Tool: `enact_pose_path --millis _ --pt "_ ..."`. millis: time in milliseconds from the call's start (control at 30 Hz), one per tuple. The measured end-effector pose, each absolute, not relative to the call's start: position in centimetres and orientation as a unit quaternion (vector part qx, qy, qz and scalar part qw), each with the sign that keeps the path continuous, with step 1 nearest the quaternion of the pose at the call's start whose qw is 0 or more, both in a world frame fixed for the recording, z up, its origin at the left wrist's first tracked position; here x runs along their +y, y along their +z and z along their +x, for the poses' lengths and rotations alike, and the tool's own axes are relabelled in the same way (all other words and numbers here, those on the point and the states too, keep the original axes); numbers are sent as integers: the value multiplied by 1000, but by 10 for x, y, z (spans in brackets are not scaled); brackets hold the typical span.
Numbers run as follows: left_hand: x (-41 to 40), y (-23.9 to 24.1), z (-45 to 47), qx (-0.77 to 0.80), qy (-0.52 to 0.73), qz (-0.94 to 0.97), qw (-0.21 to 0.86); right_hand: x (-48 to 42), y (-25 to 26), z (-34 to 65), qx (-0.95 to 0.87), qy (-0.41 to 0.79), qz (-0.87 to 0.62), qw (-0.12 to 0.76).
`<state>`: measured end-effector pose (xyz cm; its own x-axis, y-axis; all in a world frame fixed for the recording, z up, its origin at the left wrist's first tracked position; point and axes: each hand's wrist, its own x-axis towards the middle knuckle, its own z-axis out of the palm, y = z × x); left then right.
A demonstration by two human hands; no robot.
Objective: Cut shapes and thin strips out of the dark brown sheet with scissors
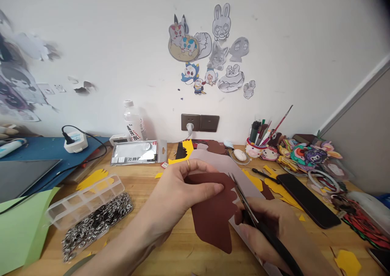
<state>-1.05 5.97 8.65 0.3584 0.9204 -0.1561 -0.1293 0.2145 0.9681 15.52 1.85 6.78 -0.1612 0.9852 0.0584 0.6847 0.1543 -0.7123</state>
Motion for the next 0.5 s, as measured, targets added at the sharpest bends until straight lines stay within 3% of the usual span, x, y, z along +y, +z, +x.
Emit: enact_pose_path --millis 367,500 --pt "61 86 -14 403 402 498 655 19 68 156 -720 245 -592 269" --pt "61 87 -15 402 394 500 658 22 65 163 -654 330 -610 303"
